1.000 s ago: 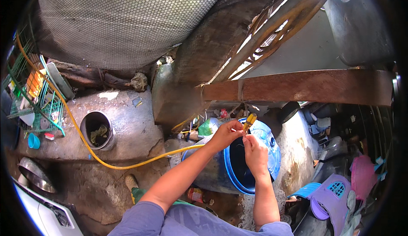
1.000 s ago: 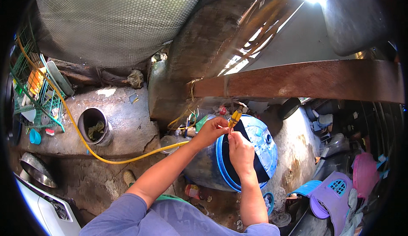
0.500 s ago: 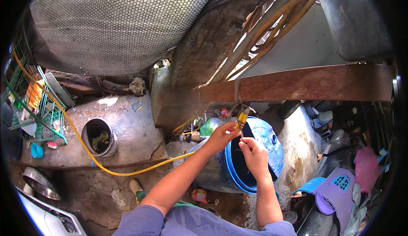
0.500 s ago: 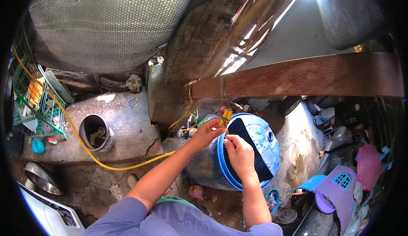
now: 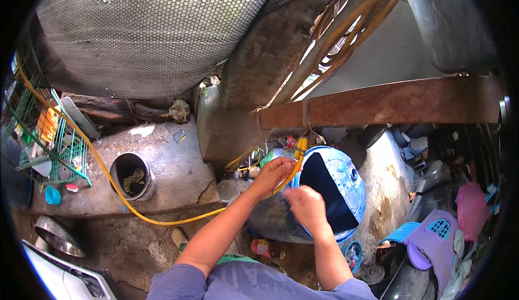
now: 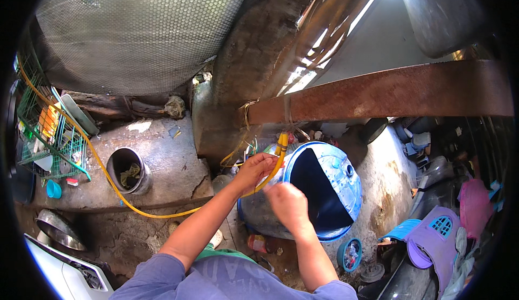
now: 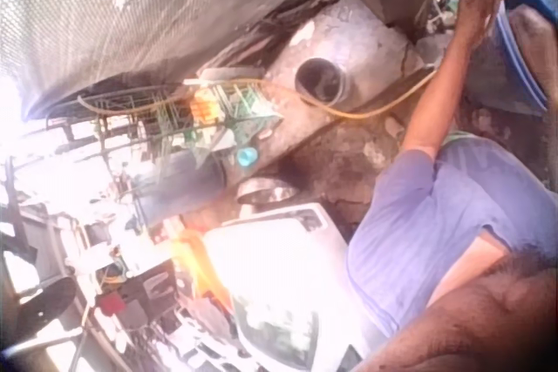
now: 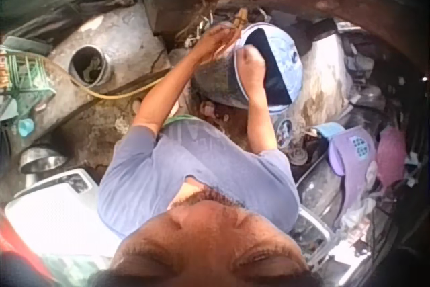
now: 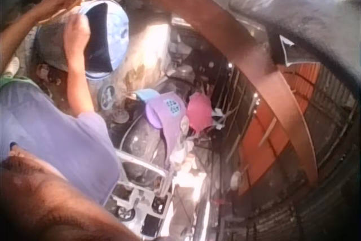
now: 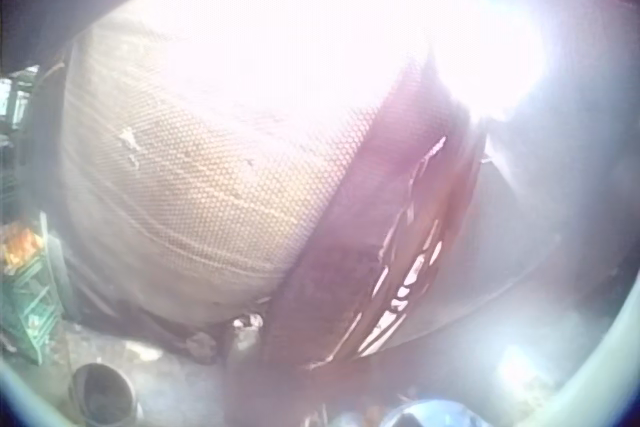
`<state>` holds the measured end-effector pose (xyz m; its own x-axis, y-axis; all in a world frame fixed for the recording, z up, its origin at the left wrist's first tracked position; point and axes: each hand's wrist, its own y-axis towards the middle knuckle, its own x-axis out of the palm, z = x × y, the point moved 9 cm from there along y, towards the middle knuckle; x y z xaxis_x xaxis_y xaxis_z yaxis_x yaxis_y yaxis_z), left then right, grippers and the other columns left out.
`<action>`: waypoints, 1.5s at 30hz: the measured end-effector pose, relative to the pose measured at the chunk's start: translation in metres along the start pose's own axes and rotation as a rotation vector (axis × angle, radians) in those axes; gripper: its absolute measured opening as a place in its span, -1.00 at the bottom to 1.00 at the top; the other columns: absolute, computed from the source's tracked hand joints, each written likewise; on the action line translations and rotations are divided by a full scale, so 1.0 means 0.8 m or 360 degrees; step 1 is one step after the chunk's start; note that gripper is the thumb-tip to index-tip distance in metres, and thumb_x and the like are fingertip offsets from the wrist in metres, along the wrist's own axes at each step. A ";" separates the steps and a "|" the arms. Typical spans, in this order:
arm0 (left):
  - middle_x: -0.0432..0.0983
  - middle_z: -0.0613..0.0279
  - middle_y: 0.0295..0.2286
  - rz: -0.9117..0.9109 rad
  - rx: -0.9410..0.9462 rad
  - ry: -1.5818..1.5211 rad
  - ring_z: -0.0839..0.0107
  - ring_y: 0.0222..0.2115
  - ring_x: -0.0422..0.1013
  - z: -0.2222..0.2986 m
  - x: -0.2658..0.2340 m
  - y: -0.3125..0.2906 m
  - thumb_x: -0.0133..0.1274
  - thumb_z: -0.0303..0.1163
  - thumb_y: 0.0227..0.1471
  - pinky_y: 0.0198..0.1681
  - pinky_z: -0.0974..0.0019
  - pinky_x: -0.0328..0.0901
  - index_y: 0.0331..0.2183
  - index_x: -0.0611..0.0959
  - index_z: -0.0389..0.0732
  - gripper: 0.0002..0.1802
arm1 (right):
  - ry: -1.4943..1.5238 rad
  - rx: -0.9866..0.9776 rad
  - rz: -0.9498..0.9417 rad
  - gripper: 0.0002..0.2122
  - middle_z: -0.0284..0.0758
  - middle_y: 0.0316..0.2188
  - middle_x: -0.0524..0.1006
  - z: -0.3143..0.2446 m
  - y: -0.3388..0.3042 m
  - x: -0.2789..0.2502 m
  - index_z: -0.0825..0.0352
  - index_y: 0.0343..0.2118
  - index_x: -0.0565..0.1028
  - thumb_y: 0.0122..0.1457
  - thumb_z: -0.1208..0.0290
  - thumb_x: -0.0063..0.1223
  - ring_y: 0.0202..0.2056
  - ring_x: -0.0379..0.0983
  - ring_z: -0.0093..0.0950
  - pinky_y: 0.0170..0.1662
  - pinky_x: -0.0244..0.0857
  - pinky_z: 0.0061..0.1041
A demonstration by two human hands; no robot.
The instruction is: The person walks through a cluttered auto repair shop, picks up a metal bucket, and carries it to a water source. They connect a yellow hose to a tap and fill the bucket with water.
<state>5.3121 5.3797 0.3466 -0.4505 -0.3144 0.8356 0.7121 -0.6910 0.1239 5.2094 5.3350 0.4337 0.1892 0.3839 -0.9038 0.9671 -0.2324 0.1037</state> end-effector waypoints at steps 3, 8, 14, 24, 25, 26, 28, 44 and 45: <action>0.54 0.21 -0.22 0.0129 0.0008 0.0048 0.48 -0.14 0.46 -0.013 -0.039 0.004 -0.05 -0.28 0.28 0.04 0.40 0.31 -0.15 0.53 -0.27 -0.74 | 0.0265 -0.0083 0.0454 -0.84 -0.19 -0.37 0.54 -0.014 0.043 -0.049 0.35 -0.32 0.52 0.19 0.35 0.12 -0.40 0.52 -0.25 -0.34 0.40 -0.39; 0.51 0.21 -0.33 0.0339 0.0138 0.0565 0.49 -0.28 0.41 -0.006 -0.013 -0.003 -0.14 -0.35 0.24 -0.16 0.38 0.31 -0.36 0.56 -0.31 -0.74 | 0.0926 0.0061 0.0180 -0.74 -0.34 -0.17 0.48 0.033 0.083 0.002 0.37 -0.06 0.43 0.18 0.50 0.08 -0.10 0.41 -0.51 -0.05 0.31 -0.50; 0.36 0.26 -0.50 0.0423 0.0179 0.0997 0.45 -0.47 0.26 0.005 -0.015 0.001 -0.15 -0.34 0.11 -0.37 0.35 0.16 -0.52 0.48 -0.26 -0.75 | 0.1652 0.0130 0.0136 -0.80 -0.38 -0.26 0.46 0.041 0.097 0.020 0.40 -0.12 0.42 0.19 0.56 -0.06 -0.19 0.38 -0.59 -0.06 0.22 -0.62; 0.46 0.35 -0.38 0.0189 -0.0104 0.0458 0.55 -0.29 0.42 -0.013 -0.024 0.012 -0.05 -0.29 0.19 -0.16 0.37 0.35 -0.37 0.52 -0.18 -0.82 | 0.1512 0.0167 0.0187 -0.76 -0.36 -0.29 0.52 0.043 0.091 0.013 0.43 -0.08 0.41 0.18 0.65 0.04 -0.24 0.46 -0.60 -0.11 0.32 -0.62; 0.47 0.34 -0.37 0.0170 -0.0101 0.0542 0.54 -0.29 0.42 -0.011 -0.022 0.014 -0.05 -0.28 0.19 -0.17 0.36 0.35 -0.37 0.53 -0.18 -0.81 | 0.1450 0.0134 0.0220 -0.76 -0.36 -0.30 0.53 0.046 0.090 0.013 0.42 -0.08 0.41 0.17 0.65 0.06 -0.25 0.47 -0.60 -0.13 0.33 -0.63; 0.47 0.33 -0.37 0.0151 -0.0099 0.0625 0.53 -0.28 0.43 -0.009 -0.019 0.017 -0.05 -0.28 0.18 -0.17 0.35 0.35 -0.37 0.54 -0.19 -0.80 | 0.1278 0.0078 0.0322 -0.75 -0.36 -0.30 0.53 0.052 0.090 0.010 0.42 -0.07 0.41 0.18 0.67 0.06 -0.27 0.48 -0.60 -0.16 0.35 -0.64; 0.48 0.30 -0.37 0.0082 -0.0044 0.0929 0.50 -0.28 0.43 0.003 -0.014 0.024 -0.05 -0.27 0.18 -0.18 0.34 0.36 -0.37 0.57 -0.20 -0.78 | 0.1171 0.0023 0.0389 -0.74 -0.36 -0.30 0.53 0.045 0.086 0.001 0.42 -0.07 0.41 0.18 0.66 0.07 -0.28 0.47 -0.60 -0.16 0.35 -0.64; 0.29 0.42 -0.56 -0.0023 -0.0209 0.1064 0.58 -0.56 0.22 0.021 0.014 0.017 -0.15 -0.20 0.23 -0.52 0.41 0.12 -0.42 0.48 -0.19 -0.70 | 0.1580 -0.0105 0.0006 -0.60 -0.33 -0.11 0.47 0.032 0.085 -0.014 0.32 0.14 0.35 0.23 0.57 0.03 -0.15 0.41 -0.55 -0.09 0.34 -0.52; 0.27 0.43 -0.56 0.0015 -0.0133 0.1130 0.58 -0.56 0.20 0.029 0.014 0.016 -0.16 -0.21 0.23 -0.52 0.41 0.10 -0.43 0.47 -0.19 -0.71 | 0.1557 -0.0060 0.0003 -0.60 -0.34 -0.12 0.46 0.033 0.086 -0.013 0.34 0.13 0.35 0.21 0.59 0.04 -0.17 0.41 -0.56 -0.11 0.34 -0.53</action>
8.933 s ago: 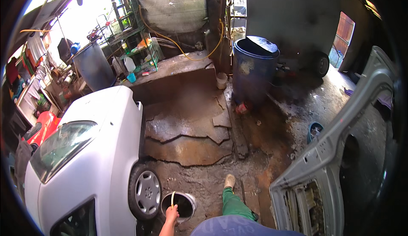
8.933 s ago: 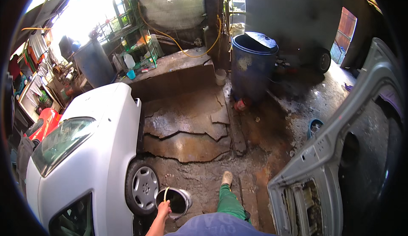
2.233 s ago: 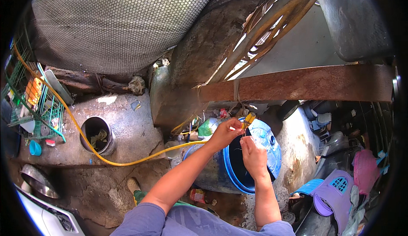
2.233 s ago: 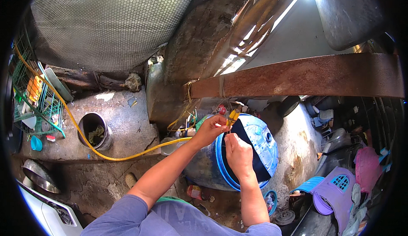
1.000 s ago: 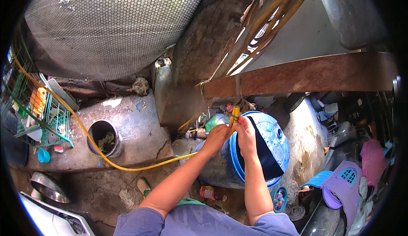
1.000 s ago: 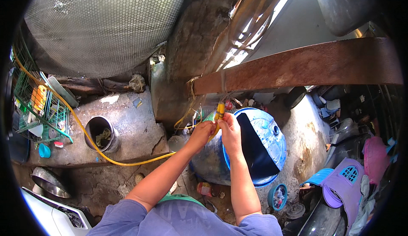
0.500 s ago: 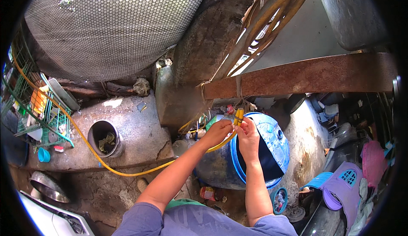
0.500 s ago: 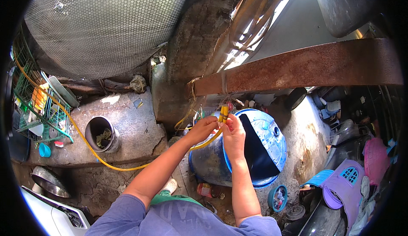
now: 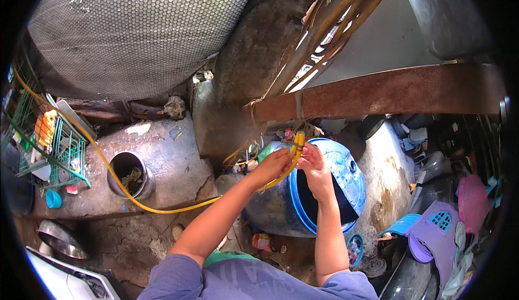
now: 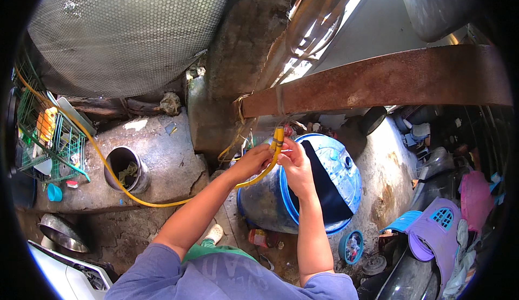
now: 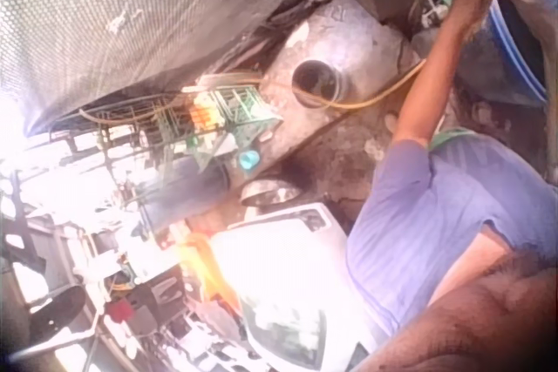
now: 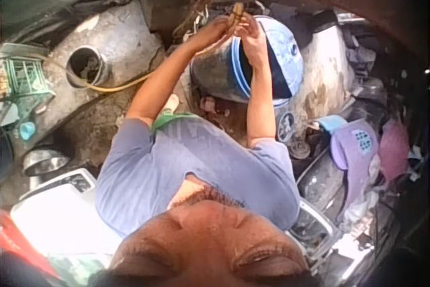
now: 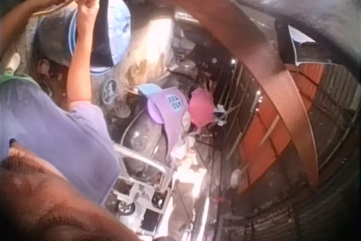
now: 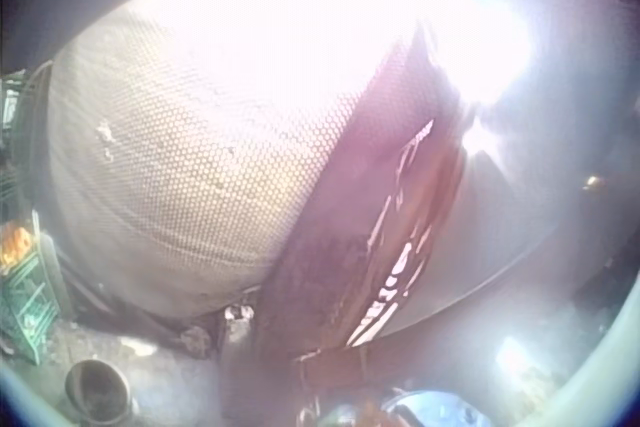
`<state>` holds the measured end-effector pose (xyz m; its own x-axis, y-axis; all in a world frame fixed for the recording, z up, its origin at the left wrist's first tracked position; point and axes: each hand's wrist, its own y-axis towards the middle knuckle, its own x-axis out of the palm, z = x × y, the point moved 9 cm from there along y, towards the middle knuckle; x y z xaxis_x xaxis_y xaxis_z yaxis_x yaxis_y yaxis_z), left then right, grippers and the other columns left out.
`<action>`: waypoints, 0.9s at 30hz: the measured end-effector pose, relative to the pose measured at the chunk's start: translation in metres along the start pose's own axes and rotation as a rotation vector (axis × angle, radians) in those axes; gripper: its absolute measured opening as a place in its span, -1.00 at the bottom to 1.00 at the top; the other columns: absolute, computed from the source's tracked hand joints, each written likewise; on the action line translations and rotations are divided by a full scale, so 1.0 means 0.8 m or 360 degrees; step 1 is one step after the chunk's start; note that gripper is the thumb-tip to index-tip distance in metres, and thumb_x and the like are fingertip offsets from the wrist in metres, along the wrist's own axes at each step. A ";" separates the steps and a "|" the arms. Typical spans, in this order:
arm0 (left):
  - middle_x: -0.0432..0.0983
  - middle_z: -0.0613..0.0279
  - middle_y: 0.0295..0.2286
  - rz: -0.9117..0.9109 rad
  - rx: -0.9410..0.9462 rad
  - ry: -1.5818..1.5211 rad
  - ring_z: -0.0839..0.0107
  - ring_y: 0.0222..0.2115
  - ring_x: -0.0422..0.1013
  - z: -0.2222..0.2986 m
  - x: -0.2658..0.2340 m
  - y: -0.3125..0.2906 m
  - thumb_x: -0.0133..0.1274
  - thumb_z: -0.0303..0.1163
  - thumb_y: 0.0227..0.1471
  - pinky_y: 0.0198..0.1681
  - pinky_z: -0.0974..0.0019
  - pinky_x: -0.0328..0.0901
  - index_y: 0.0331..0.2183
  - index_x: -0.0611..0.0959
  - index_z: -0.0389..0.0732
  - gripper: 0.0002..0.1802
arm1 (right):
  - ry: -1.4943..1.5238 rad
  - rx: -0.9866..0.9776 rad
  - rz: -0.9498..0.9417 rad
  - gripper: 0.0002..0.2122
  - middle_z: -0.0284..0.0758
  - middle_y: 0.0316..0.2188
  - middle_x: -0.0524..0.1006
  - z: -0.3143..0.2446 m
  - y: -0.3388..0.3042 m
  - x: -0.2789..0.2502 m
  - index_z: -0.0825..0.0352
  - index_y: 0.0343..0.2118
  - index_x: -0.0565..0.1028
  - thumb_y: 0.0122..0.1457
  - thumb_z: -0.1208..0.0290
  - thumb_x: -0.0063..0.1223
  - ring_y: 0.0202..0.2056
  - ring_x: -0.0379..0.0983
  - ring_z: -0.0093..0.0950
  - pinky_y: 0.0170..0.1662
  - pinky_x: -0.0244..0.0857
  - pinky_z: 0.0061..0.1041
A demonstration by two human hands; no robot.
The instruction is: The person walks through a cluttered auto repair shop, picks up a metal bucket, and carries it to a water source. They connect a yellow hose to a tap and fill the bucket with water.
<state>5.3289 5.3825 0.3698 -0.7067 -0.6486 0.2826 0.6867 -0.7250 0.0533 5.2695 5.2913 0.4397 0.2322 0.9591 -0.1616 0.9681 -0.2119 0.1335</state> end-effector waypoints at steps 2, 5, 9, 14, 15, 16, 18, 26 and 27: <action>0.26 0.42 -0.55 -0.0027 0.0071 0.0049 0.57 -0.53 0.18 -0.004 0.003 -0.008 -0.17 -0.21 0.22 -0.46 0.43 0.12 -0.43 0.46 -0.18 -0.71 | -0.0045 0.0078 0.0033 -0.60 -0.36 -0.14 0.44 0.001 0.002 0.001 0.37 0.11 0.36 0.19 0.63 0.06 -0.19 0.41 -0.58 -0.14 0.34 -0.56; 0.26 0.41 -0.54 -0.0104 0.0055 -0.0012 0.57 -0.52 0.18 -0.005 0.014 -0.022 -0.12 -0.24 0.24 -0.44 0.43 0.14 -0.42 0.46 -0.20 -0.73 | -0.0004 0.0066 0.0124 -0.60 -0.37 -0.13 0.45 0.017 0.001 -0.006 0.31 0.13 0.37 0.21 0.55 0.06 -0.19 0.40 -0.59 -0.17 0.33 -0.58; 0.35 0.33 -0.55 0.0303 0.0141 -0.0026 0.52 -0.54 0.26 -0.001 0.003 -0.039 -0.04 -0.34 0.19 -0.45 0.39 0.20 -0.26 0.52 -0.20 -0.85 | 0.0029 0.0090 0.0139 -0.59 -0.37 -0.14 0.44 0.012 0.003 0.001 0.29 0.15 0.36 0.23 0.51 0.06 -0.19 0.40 -0.61 -0.21 0.33 -0.60; 0.54 0.11 -0.50 0.0774 0.0652 0.1180 0.21 -0.55 0.47 0.053 0.020 -0.083 -0.02 -0.42 0.15 -0.51 0.18 0.34 -0.02 0.52 -0.14 -0.67 | -0.0107 0.0004 0.0161 -0.61 -0.40 -0.15 0.44 0.019 0.001 -0.004 0.28 0.16 0.37 0.27 0.47 0.04 -0.21 0.38 -0.63 -0.21 0.32 -0.61; 0.55 0.06 -0.46 0.0808 0.0870 0.1281 0.07 -0.51 0.50 0.062 0.024 -0.085 0.00 -0.48 0.08 -0.51 0.08 0.37 -0.01 0.52 -0.15 -0.62 | -0.0189 -0.0037 0.0164 -0.62 -0.41 -0.15 0.44 0.016 0.003 -0.004 0.28 0.16 0.38 0.28 0.46 0.04 -0.21 0.37 -0.63 -0.20 0.32 -0.62; 0.55 0.07 -0.47 0.0759 0.0863 0.1402 0.08 -0.51 0.50 0.058 0.026 -0.081 0.01 -0.48 0.07 -0.51 0.09 0.37 -0.02 0.52 -0.16 -0.62 | -0.0271 -0.0077 0.0167 -0.62 -0.42 -0.15 0.44 0.014 0.004 -0.004 0.28 0.16 0.38 0.28 0.45 0.03 -0.22 0.37 -0.63 -0.20 0.32 -0.62; 0.55 0.08 -0.49 0.0659 0.0848 0.1641 0.10 -0.51 0.52 0.052 0.028 -0.075 0.02 -0.49 0.04 -0.50 0.10 0.37 -0.04 0.53 -0.16 -0.62 | -0.0314 -0.0111 0.0149 -0.62 -0.43 -0.16 0.44 0.006 0.003 -0.001 0.29 0.16 0.39 0.28 0.46 0.03 -0.23 0.36 -0.64 -0.19 0.32 -0.62; 0.58 0.08 -0.41 0.0408 0.0714 0.1300 0.03 -0.40 0.53 0.037 0.006 -0.025 -0.03 -0.41 0.09 -0.40 0.04 0.38 -0.12 0.57 -0.14 -0.72 | -0.0418 -0.0144 0.0053 -0.55 -0.39 -0.20 0.45 0.002 0.006 0.002 0.31 0.16 0.36 0.18 0.64 0.08 -0.25 0.40 -0.64 -0.16 0.35 -0.61; 0.59 0.07 -0.38 0.0331 0.0658 0.1182 0.01 -0.37 0.53 0.038 0.002 -0.018 -0.04 -0.39 0.11 -0.37 0.03 0.38 -0.12 0.58 -0.13 -0.72 | -0.0362 -0.0104 0.0039 -0.54 -0.39 -0.20 0.45 -0.001 0.006 0.007 0.32 0.15 0.35 0.16 0.66 0.09 -0.26 0.41 -0.63 -0.17 0.35 -0.61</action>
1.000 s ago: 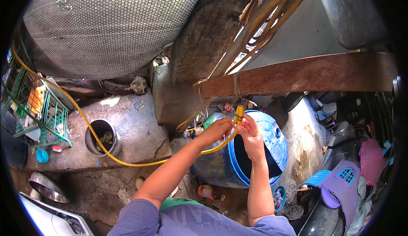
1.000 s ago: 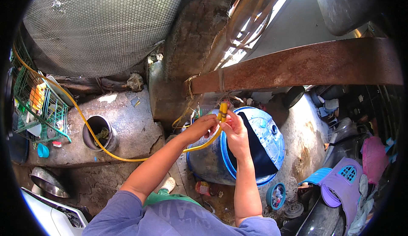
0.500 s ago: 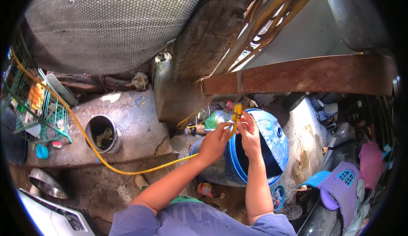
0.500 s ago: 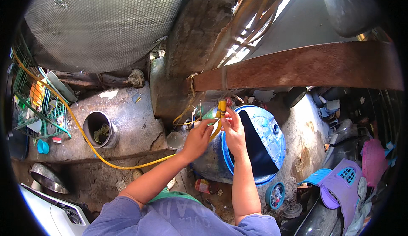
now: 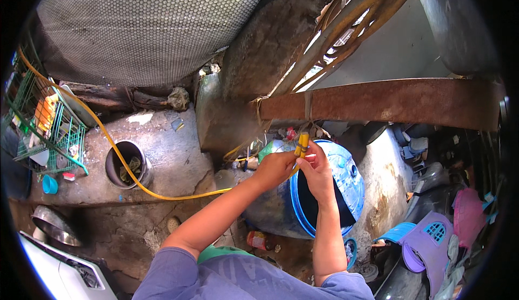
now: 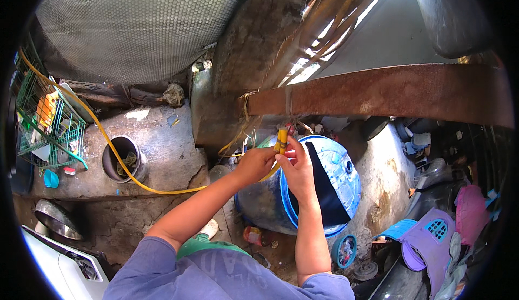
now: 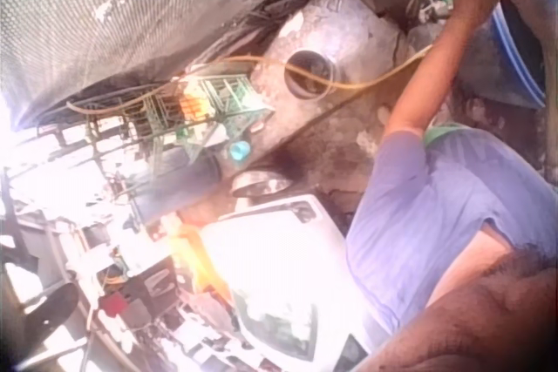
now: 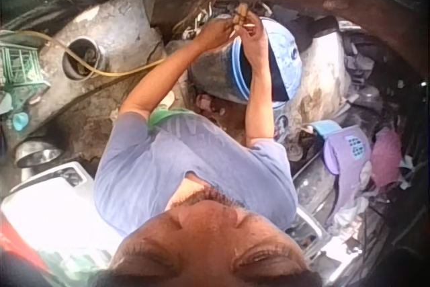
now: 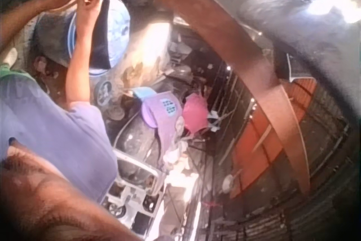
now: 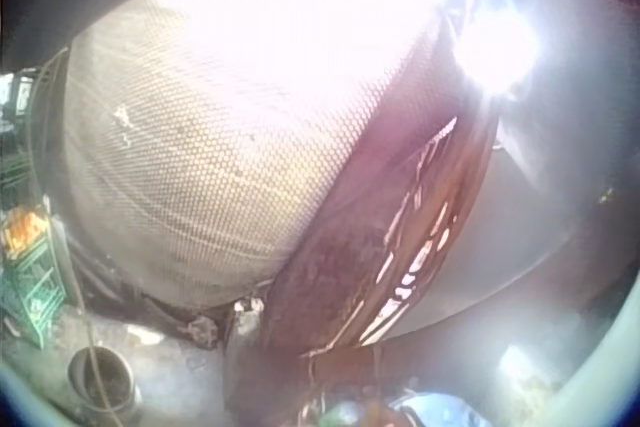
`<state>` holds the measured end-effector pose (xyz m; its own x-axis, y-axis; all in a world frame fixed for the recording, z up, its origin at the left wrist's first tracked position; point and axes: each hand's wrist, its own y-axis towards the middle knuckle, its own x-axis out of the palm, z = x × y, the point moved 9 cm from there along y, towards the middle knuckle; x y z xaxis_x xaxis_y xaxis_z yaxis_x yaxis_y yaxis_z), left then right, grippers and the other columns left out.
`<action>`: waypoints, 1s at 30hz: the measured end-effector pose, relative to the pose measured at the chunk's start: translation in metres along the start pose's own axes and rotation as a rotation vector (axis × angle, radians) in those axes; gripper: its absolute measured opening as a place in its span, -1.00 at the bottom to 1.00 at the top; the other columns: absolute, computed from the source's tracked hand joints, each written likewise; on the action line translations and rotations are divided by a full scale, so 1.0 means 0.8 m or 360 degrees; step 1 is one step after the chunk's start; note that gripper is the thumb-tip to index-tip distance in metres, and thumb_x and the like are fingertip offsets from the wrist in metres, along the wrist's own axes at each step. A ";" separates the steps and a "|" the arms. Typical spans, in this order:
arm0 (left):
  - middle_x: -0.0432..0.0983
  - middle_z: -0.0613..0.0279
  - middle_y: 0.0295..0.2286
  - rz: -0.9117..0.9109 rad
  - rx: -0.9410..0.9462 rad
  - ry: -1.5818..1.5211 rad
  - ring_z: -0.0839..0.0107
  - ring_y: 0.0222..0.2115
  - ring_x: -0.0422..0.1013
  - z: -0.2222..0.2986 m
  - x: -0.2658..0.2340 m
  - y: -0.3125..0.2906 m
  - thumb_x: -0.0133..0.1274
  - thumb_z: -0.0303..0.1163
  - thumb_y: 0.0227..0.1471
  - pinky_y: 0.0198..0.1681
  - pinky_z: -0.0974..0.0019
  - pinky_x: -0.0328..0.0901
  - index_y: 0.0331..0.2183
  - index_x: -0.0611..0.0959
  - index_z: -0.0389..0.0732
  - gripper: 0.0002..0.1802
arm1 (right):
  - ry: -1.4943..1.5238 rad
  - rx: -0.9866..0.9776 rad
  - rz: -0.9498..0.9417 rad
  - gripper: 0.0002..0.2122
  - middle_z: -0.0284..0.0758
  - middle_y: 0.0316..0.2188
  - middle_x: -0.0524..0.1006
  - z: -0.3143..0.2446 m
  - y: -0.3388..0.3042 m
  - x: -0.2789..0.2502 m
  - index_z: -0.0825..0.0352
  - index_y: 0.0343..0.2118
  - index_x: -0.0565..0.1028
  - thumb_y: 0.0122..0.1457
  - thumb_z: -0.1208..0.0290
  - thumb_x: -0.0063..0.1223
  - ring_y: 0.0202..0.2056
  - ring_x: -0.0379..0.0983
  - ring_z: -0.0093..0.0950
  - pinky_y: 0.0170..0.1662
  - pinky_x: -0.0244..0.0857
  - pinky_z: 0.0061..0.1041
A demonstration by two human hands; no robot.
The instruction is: The person walks through a cluttered auto repair shop, picks up a metal bucket, and carries it to a water source. They connect a yellow hose to a tap and fill the bucket with water.
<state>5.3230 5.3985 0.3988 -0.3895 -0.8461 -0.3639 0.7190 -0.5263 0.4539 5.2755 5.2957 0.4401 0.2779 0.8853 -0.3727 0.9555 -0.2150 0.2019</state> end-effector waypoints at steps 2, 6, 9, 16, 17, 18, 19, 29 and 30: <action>0.60 0.05 -0.32 -0.0007 -0.0024 -0.0251 -0.03 -0.32 0.53 -0.016 -0.001 0.018 -0.07 -0.35 0.15 -0.28 0.03 0.38 -0.12 0.59 -0.10 -0.73 | -0.0047 -0.0014 -0.0019 -0.51 -0.37 -0.23 0.46 0.004 0.005 0.001 0.32 0.14 0.31 0.13 0.69 0.12 -0.29 0.44 -0.62 -0.18 0.36 -0.63; 0.59 -0.03 -0.26 -0.0224 -0.0013 -0.0283 -0.04 -0.22 0.51 -0.023 0.001 0.042 -0.10 -0.29 0.21 -0.16 0.09 0.38 -0.10 0.61 -0.08 -0.72 | 0.0068 0.0025 0.0042 -0.50 -0.39 -0.26 0.47 0.001 0.001 0.001 0.29 0.14 0.33 0.12 0.73 0.08 -0.27 0.41 -0.62 -0.17 0.34 -0.63; 0.60 0.01 -0.25 -0.0371 -0.0026 -0.0311 0.06 -0.20 0.54 -0.024 0.013 0.045 -0.08 -0.30 0.21 -0.14 0.13 0.38 -0.09 0.61 -0.08 -0.72 | 0.0379 0.0038 -0.0017 -0.50 -0.40 -0.25 0.47 0.005 0.002 -0.003 0.28 0.14 0.34 0.11 0.73 0.07 -0.25 0.39 -0.63 -0.12 0.32 -0.60; 0.61 0.23 -0.23 -0.0416 -0.0380 -0.1306 0.42 -0.20 0.51 -0.029 0.070 0.030 -0.03 -0.34 0.20 -0.08 0.33 0.34 -0.05 0.62 -0.18 -0.69 | 0.0278 0.0101 -0.0120 -0.54 -0.35 -0.17 0.47 0.008 0.003 -0.020 0.35 0.16 0.35 0.15 0.73 -0.05 -0.21 0.42 -0.54 -0.06 0.33 -0.53; 0.62 0.17 -0.21 -0.0468 -0.0569 -0.1479 0.37 -0.18 0.52 -0.030 0.074 0.023 -0.02 -0.36 0.18 -0.05 0.33 0.34 -0.04 0.62 -0.16 -0.68 | 0.0278 0.0143 -0.0168 -0.54 -0.34 -0.16 0.48 0.009 0.005 -0.024 0.35 0.16 0.35 0.16 0.73 -0.09 -0.19 0.43 -0.53 -0.05 0.34 -0.51; 0.58 0.23 -0.17 -0.0598 -0.0640 -0.1321 0.41 -0.15 0.49 -0.036 0.074 0.014 0.00 -0.37 0.18 -0.05 0.34 0.33 -0.04 0.62 -0.22 -0.67 | 0.0323 0.0176 -0.0273 -0.51 -0.28 -0.15 0.51 0.003 0.006 -0.019 0.34 0.20 0.30 0.16 0.72 -0.18 -0.14 0.46 -0.48 -0.04 0.36 -0.43; 0.56 0.22 -0.14 -0.0524 -0.0595 -0.1387 0.40 -0.13 0.47 -0.043 0.078 0.005 0.00 -0.36 0.18 -0.06 0.34 0.32 -0.03 0.60 -0.22 -0.66 | 0.0360 0.0198 -0.0348 -0.50 -0.27 -0.15 0.51 0.006 0.008 -0.017 0.34 0.22 0.28 0.17 0.72 -0.18 -0.14 0.46 -0.48 -0.03 0.36 -0.42; 0.45 0.08 -0.14 0.0470 -0.0516 -0.1153 0.25 -0.12 0.39 -0.051 0.020 -0.046 0.05 -0.34 0.09 -0.08 0.28 0.31 -0.05 0.47 -0.28 -0.61 | -0.0102 0.0104 -0.0231 -0.78 -0.20 -0.32 0.52 0.047 0.021 -0.001 0.37 -0.15 0.32 0.16 0.70 -0.05 -0.30 0.51 -0.47 -0.20 0.45 -0.50; 0.44 0.03 -0.15 0.0464 -0.0515 -0.0952 0.24 -0.12 0.39 -0.041 0.014 -0.044 0.09 -0.28 0.09 -0.08 0.29 0.30 -0.04 0.47 -0.27 -0.57 | -0.0225 0.0084 -0.0202 -0.78 -0.17 -0.34 0.54 0.039 0.024 -0.002 0.41 -0.15 0.34 0.12 0.65 0.01 -0.31 0.54 -0.43 -0.22 0.44 -0.47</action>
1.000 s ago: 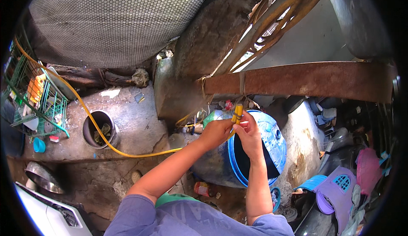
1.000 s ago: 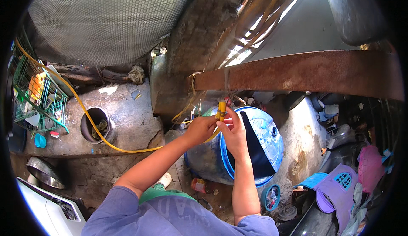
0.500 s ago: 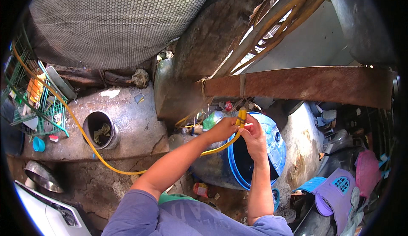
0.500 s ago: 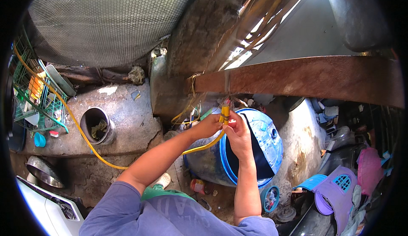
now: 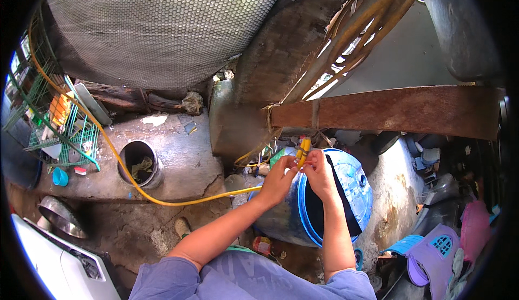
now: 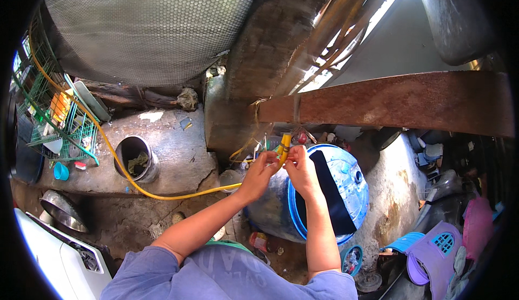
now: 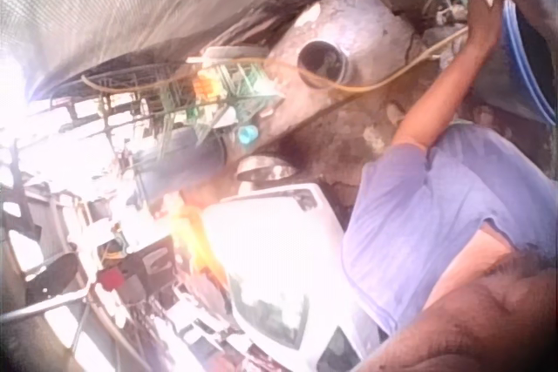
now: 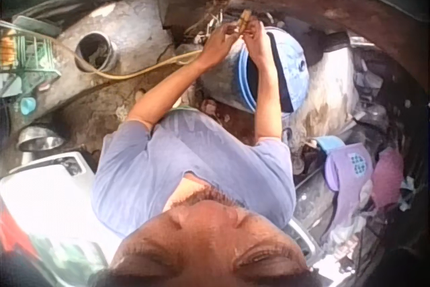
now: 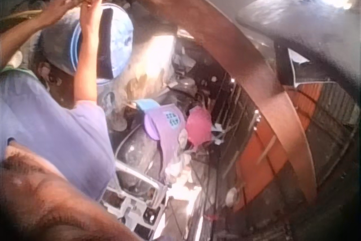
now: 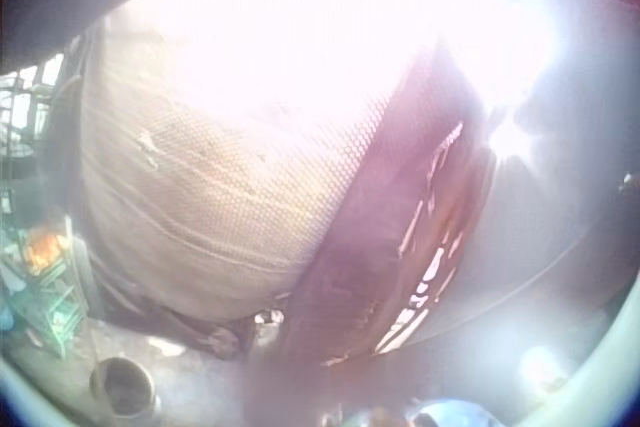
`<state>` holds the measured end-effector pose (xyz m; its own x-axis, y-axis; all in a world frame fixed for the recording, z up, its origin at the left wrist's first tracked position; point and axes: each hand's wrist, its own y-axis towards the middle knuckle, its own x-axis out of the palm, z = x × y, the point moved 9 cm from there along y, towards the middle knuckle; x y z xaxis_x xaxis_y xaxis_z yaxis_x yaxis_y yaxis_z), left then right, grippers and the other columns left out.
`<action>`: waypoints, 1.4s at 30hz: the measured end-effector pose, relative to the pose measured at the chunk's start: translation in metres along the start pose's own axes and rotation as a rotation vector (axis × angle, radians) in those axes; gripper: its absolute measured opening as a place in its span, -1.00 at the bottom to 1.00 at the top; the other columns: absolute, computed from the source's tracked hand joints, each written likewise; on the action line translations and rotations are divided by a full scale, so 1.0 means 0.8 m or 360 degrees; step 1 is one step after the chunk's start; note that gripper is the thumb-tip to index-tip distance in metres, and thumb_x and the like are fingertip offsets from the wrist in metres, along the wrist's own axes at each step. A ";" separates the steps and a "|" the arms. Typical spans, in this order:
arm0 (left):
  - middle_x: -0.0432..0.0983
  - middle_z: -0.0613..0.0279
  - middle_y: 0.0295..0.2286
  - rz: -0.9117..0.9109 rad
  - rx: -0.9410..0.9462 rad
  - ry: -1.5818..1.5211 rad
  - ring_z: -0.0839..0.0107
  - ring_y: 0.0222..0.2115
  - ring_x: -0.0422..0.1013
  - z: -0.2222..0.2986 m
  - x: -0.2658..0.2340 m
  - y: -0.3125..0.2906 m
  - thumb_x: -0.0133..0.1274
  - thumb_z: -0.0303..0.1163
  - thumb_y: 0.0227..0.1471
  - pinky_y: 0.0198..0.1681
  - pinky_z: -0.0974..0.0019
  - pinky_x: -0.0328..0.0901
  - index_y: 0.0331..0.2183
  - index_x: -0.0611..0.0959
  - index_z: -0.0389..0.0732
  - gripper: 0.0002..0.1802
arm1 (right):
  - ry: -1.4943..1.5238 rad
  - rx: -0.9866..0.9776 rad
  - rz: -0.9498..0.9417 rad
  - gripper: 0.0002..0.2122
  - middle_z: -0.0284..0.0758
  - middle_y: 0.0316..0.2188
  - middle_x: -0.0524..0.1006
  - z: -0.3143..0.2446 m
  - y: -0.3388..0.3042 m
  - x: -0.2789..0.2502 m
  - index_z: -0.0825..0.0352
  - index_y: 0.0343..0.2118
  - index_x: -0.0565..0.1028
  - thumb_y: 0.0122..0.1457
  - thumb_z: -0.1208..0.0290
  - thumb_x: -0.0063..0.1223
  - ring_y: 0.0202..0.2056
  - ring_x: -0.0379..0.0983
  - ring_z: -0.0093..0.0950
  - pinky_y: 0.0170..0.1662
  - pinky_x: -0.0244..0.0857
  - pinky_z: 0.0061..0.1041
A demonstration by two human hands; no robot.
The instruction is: The person walks through a cluttered auto repair shop, picks up a metal bucket, and carries it to a water source. They connect a yellow hose to a tap and fill the bucket with water.
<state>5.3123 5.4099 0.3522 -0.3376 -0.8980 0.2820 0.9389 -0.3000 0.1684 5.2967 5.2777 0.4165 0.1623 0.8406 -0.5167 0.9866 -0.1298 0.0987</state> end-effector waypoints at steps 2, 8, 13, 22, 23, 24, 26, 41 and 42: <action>0.45 0.05 -0.16 -0.0106 0.0036 0.0401 0.25 -0.13 0.40 0.018 0.001 0.003 0.08 -0.26 0.11 -0.09 0.28 0.30 -0.04 0.47 -0.28 -0.57 | -0.0259 -0.0115 -0.0038 -0.80 -0.16 -0.34 0.54 -0.019 0.002 -0.001 0.43 -0.19 0.36 0.11 0.63 0.03 -0.31 0.54 -0.39 -0.22 0.42 -0.46; 0.46 -0.13 -0.35 -0.0230 0.0328 0.0605 0.02 -0.29 0.43 0.012 0.020 0.005 0.05 -0.25 0.18 -0.23 0.09 0.28 -0.15 0.47 -0.30 -0.67 | -0.0463 -0.0230 -0.0244 -0.75 -0.23 -0.34 0.54 -0.045 0.004 -0.005 0.41 -0.11 0.46 0.16 0.47 0.11 -0.27 0.48 -0.45 -0.17 0.36 -0.44; 0.44 -0.05 -0.47 -0.0015 0.0230 0.0450 0.03 -0.47 0.43 0.080 0.003 -0.016 -0.01 -0.33 0.22 -0.38 0.11 0.27 0.00 0.34 -0.27 -0.62 | -0.0537 -0.0425 -0.0472 -0.81 -0.22 -0.46 0.51 -0.081 0.005 -0.005 0.47 -0.25 0.51 0.23 0.41 0.07 -0.43 0.46 -0.49 -0.34 0.34 -0.47; 0.52 -0.29 -0.22 0.0096 0.0380 0.0760 -0.22 -0.21 0.46 0.150 -0.002 0.001 -0.18 -0.30 0.28 -0.17 -0.08 0.33 0.22 0.24 -0.17 -0.48 | 0.0568 -0.0118 -0.0262 -0.82 -0.31 -0.34 0.57 -0.040 0.021 -0.005 0.50 -0.16 0.53 0.28 0.51 0.00 -0.53 0.40 -0.61 -0.46 0.31 -0.61; 0.52 -0.27 -0.21 0.0098 0.0362 0.0760 -0.21 -0.20 0.46 0.148 -0.005 0.004 -0.19 -0.30 0.28 -0.16 -0.08 0.32 0.21 0.27 -0.17 -0.50 | 0.0576 -0.0102 -0.0246 -0.83 -0.30 -0.33 0.57 -0.045 0.015 -0.003 0.50 -0.16 0.53 0.28 0.52 0.00 -0.53 0.41 -0.61 -0.46 0.32 -0.61; 0.52 -0.26 -0.19 0.0066 0.0358 0.0764 -0.18 -0.18 0.46 0.147 -0.003 0.006 -0.19 -0.29 0.28 -0.14 -0.05 0.33 0.21 0.29 -0.17 -0.50 | 0.0680 -0.0079 -0.0142 -0.81 -0.33 -0.47 0.52 -0.057 0.005 -0.006 0.52 -0.16 0.50 0.28 0.49 -0.01 -0.60 0.32 -0.63 -0.47 0.31 -0.56; 0.52 -0.22 -0.16 -0.0004 0.0348 0.0770 -0.12 -0.14 0.47 0.139 -0.002 0.010 -0.18 -0.28 0.27 -0.11 0.00 0.33 0.19 0.33 -0.18 -0.51 | 0.1085 -0.0118 -0.0229 -0.80 -0.39 -0.59 0.40 -0.037 0.007 -0.011 0.50 -0.19 0.48 0.28 0.44 -0.01 -0.65 0.22 -0.64 -0.50 0.28 -0.54; 0.21 0.39 -0.70 -0.0392 -0.0485 -0.0509 0.58 -0.80 0.12 0.070 0.004 0.018 -0.21 -0.30 0.17 -0.75 0.51 0.07 0.19 0.27 -0.09 -0.46 | 0.1058 -0.0178 0.0097 -0.83 -0.43 -0.53 0.42 -0.060 -0.030 0.001 0.40 -0.22 0.54 0.32 0.42 -0.04 -0.50 0.30 -0.65 -0.40 0.22 -0.66; 0.19 0.39 -0.71 -0.0422 -0.0474 -0.0598 0.59 -0.80 0.10 0.068 0.007 0.016 -0.20 -0.29 0.17 -0.75 0.52 0.04 0.19 0.28 -0.07 -0.47 | 0.1073 -0.0159 0.0152 -0.83 -0.46 -0.56 0.39 -0.061 -0.031 -0.003 0.41 -0.22 0.54 0.32 0.42 -0.03 -0.53 0.26 -0.69 -0.44 0.17 -0.70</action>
<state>5.3191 5.4183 0.4075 -0.5144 -0.6188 0.5937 0.7783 -0.6276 0.0202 5.2710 5.3041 0.4567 0.1710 0.9757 0.1371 0.9570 -0.1975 0.2123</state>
